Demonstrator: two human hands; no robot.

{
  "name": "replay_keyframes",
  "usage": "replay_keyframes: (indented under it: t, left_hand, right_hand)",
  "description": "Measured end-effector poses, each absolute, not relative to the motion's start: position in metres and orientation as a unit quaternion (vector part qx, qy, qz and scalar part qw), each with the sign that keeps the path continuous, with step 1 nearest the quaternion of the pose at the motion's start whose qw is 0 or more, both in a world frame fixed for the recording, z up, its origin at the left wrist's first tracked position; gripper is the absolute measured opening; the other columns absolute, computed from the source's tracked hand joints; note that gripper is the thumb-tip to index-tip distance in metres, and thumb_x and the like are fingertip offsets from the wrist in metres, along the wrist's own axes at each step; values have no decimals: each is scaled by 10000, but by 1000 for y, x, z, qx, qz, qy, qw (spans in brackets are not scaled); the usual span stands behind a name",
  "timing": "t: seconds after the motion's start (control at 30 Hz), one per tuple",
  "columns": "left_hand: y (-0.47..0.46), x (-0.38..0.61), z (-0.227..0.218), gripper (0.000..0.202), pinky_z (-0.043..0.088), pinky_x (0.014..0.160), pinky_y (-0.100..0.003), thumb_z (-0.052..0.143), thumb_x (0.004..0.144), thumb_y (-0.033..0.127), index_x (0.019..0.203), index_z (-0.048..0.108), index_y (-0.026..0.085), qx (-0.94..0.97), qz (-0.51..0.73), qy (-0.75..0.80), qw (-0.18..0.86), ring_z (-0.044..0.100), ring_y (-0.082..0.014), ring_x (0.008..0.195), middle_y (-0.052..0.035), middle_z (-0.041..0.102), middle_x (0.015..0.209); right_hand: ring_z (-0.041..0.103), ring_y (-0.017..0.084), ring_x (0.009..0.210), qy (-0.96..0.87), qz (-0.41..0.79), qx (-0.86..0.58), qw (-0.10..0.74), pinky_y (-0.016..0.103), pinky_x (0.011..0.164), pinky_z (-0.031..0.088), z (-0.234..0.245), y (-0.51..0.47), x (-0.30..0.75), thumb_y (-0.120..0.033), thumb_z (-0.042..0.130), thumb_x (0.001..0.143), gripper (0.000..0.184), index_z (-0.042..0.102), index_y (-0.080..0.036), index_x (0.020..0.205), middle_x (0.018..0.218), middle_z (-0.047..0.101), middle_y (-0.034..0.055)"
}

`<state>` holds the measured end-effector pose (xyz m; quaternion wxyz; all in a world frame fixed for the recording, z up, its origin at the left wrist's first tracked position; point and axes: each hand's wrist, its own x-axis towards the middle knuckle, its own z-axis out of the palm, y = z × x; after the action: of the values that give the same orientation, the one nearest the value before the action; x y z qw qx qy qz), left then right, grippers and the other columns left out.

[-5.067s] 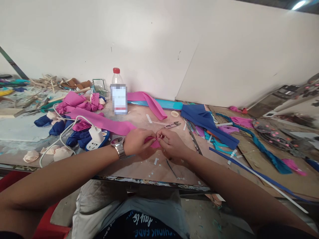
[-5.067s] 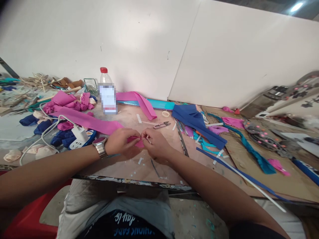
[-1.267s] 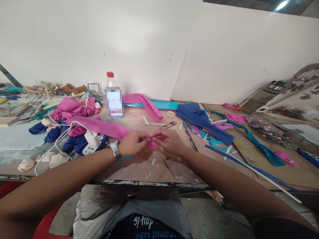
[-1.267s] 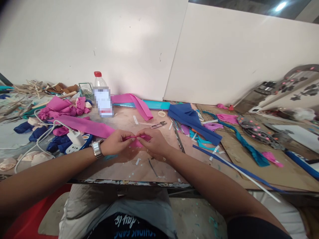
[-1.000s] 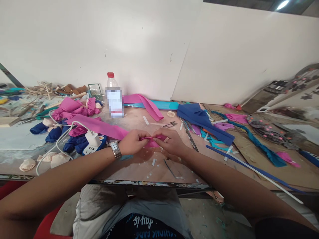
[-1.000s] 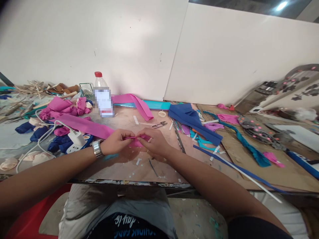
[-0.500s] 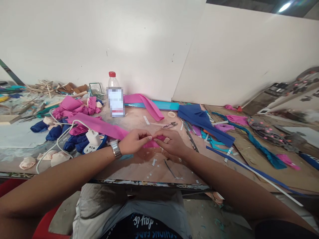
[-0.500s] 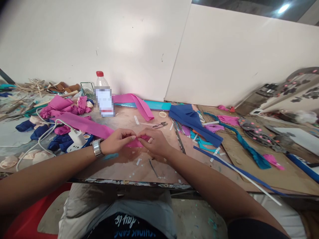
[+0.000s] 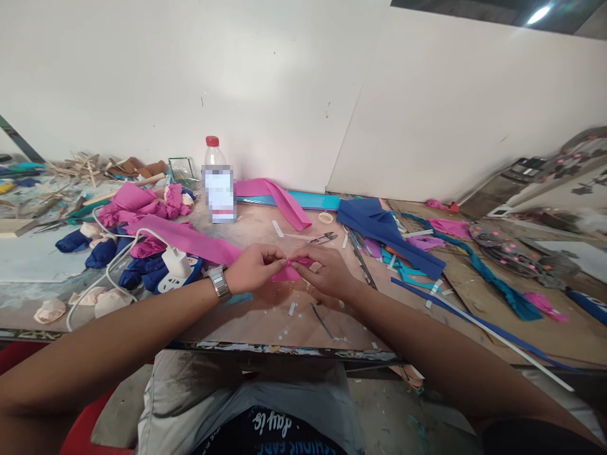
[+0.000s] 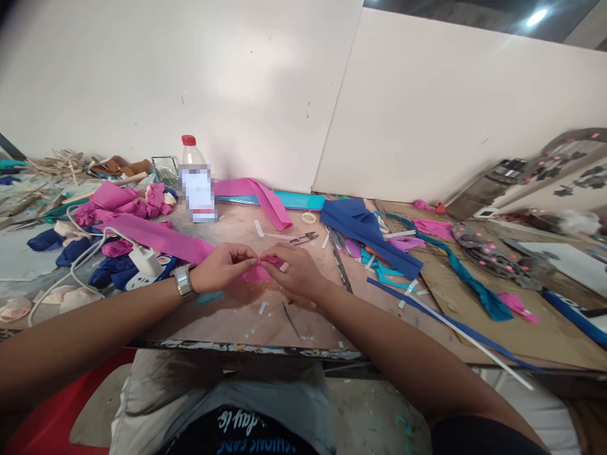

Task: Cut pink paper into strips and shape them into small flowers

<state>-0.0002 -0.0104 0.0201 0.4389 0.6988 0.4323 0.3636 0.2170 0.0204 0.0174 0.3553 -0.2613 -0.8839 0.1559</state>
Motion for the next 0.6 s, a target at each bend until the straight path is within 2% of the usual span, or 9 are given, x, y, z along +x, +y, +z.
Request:
replay_keyframes:
  t: [0.3,0.6]
  left_hand:
    - [-9,-1,16,303,342,538,-217,622,888,406,840,735,129,730,351,453,373,490,-108,600,-13,636,680]
    - [-10,-2,16,302,348,557,-222,604,911,398,853,745,137,740,347,446,366,510,-110,605,-6,654,671]
  right_hand:
    - [674,202,901,-895,144,-265,328,340,828,509,16,20,215,-246,593,959,113,698,-230,999,958,740,54]
    - [639,217,909,-894,143,-280,319,345,831,488,17,20,214,-243,571,971,93,659,-215,969,952,712,63]
